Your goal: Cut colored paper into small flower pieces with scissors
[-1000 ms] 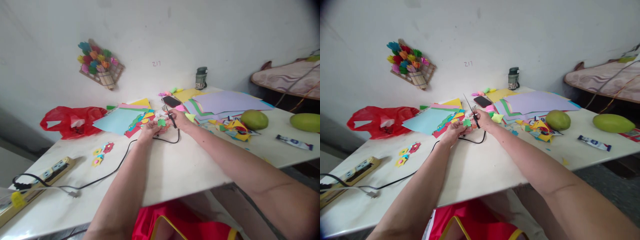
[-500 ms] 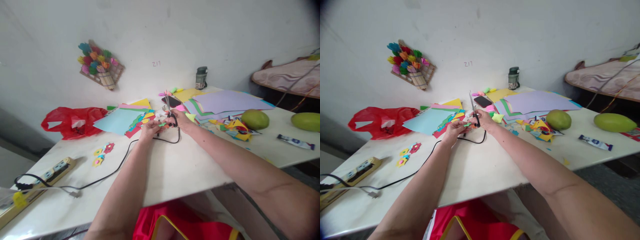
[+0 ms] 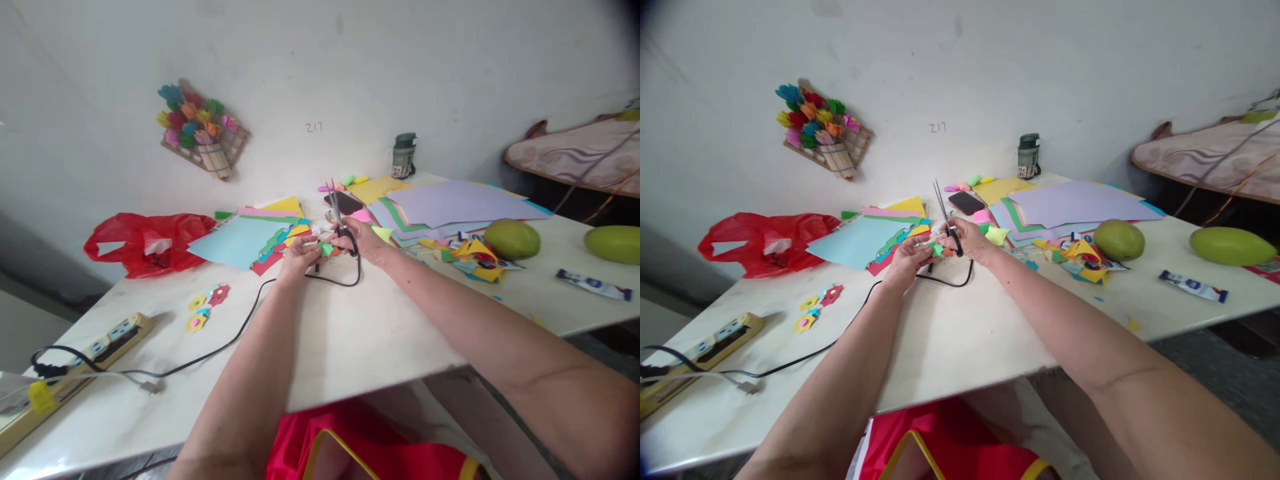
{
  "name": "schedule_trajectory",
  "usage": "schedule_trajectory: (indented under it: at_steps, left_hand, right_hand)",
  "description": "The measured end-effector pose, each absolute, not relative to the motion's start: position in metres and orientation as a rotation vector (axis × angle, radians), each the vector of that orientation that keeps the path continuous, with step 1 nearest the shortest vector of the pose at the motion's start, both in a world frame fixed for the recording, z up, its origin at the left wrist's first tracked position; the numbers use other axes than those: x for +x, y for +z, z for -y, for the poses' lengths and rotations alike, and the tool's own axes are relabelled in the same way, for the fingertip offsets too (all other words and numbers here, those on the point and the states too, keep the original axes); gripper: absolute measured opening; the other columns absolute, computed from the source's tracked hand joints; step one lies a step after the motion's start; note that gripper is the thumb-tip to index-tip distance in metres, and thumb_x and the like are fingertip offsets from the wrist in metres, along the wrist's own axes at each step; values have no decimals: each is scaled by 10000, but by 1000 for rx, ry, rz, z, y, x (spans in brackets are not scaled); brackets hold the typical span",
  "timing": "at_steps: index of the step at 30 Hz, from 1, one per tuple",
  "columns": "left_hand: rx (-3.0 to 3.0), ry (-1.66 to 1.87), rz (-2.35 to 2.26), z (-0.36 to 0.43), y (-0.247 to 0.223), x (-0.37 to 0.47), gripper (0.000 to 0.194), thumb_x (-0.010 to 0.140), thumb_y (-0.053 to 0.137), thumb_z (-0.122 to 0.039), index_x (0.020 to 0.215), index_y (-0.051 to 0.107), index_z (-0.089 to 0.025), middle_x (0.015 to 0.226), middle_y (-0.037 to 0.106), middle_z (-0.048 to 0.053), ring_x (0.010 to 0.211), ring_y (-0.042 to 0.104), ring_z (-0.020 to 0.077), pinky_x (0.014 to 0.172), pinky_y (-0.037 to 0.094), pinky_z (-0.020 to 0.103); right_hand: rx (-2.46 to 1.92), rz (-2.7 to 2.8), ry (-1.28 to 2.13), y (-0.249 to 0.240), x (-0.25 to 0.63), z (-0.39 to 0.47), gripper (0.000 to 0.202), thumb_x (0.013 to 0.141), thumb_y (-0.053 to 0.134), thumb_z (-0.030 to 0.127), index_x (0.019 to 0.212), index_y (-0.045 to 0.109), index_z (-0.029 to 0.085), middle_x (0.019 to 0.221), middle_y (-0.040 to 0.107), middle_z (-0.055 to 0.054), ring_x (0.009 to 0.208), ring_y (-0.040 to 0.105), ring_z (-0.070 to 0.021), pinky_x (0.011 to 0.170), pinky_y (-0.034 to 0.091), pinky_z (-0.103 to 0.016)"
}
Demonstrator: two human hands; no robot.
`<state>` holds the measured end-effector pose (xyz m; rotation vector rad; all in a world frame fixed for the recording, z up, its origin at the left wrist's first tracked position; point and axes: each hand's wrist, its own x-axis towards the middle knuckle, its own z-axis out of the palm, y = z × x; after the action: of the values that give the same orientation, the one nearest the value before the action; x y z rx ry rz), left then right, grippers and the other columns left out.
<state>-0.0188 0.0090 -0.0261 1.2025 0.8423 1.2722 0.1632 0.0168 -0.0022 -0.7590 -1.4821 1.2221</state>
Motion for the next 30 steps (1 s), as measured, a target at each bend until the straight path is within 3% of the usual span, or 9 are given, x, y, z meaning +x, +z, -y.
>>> schedule_trajectory:
  at_steps: [9,20,25,30]
  left_hand:
    - [1174,1243,-856,-10,-26,-21,532,590,841,-229,1051,587,-148,732,672,-14,729,682,150,777,585,346]
    - [1237,1158,-851,-12,-30,-24,741,639,821,-265,1304,516,-147,734,699,-16,671,704,156,651,564,274]
    - [1241,1165,-851,-12,-31,-21,743,638,822,-250,1305,518,-126,707,697,-10,681,711,170,645,562,272]
    - [1245,1165,-848,-13,-33,-22,712,639,822,-252,1282,544,-128,821,729,32,746,723,191,697,572,298]
  right_hand:
    - [-958,1383,1116,-5,168,-27,453,523,829,268,873,554,185,547,584,59,497,592,-122,394,380,-179]
    - [-1005,1369,1244,4,160,-13,358,542,803,99,799,563,168,476,586,54,448,578,-110,400,386,-169]
    - [-1027,1356,1214,5,157,-12,357,537,784,60,794,564,169,440,561,64,422,554,-104,390,382,-168]
    - [-1019,1390,1158,4,156,-13,336,541,772,74,790,571,175,446,567,64,409,539,-106,383,392,-182]
